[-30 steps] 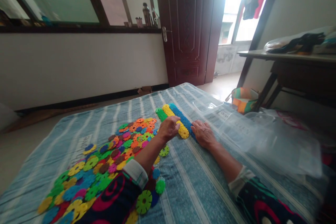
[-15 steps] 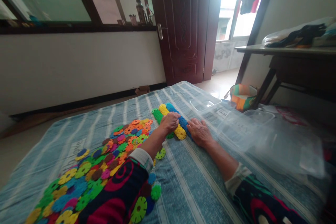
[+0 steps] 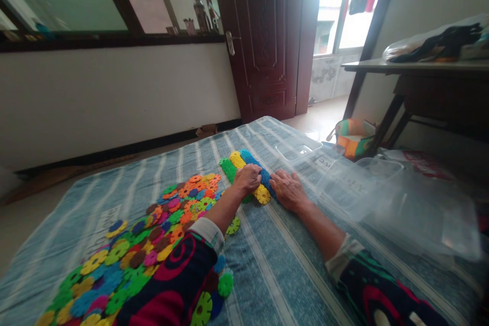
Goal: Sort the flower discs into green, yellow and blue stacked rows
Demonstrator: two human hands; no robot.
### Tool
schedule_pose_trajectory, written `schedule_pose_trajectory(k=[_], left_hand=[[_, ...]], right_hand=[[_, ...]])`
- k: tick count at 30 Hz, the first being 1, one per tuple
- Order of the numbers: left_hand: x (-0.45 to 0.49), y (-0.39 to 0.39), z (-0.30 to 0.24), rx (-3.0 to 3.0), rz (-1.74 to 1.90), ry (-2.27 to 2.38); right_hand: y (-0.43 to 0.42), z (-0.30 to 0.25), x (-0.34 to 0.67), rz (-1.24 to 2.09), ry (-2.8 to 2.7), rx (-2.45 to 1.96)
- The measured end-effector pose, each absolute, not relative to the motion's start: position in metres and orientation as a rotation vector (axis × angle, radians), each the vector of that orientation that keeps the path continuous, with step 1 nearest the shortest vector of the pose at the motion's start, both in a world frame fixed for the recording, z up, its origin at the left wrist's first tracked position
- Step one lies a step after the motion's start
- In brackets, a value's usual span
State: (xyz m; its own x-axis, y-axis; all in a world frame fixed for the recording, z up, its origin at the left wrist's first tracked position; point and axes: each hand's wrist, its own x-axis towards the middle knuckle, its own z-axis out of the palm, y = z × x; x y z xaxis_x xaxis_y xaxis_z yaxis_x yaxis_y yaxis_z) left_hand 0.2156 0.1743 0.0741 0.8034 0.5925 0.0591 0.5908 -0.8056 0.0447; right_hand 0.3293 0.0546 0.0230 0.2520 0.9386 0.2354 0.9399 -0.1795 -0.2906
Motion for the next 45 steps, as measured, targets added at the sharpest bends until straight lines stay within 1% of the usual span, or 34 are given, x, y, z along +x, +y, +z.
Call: schedule_pose_trajectory(k=[21,26,32,45], left_hand=[[0.212,0.176,0.073,2.898,0.209,1.008],[0.196,0.164,0.070,2.926,0.235,0.984],[0.177,0.146,0.062,2.992,0.170,0.935],[0.172,0.140,0.053,3.104,0.200,0.949]], right_hand=[[0.064,0.022,0.330,-0.018,-1.711,-2.176],[0.064,0.020,0.330,-0.034,-1.703,-2.160],[0.064,0.020,0.331,-0.016,-1.697,-2.162],[0.063,0.020,0.331,-0.042,-1.693,-2.171]])
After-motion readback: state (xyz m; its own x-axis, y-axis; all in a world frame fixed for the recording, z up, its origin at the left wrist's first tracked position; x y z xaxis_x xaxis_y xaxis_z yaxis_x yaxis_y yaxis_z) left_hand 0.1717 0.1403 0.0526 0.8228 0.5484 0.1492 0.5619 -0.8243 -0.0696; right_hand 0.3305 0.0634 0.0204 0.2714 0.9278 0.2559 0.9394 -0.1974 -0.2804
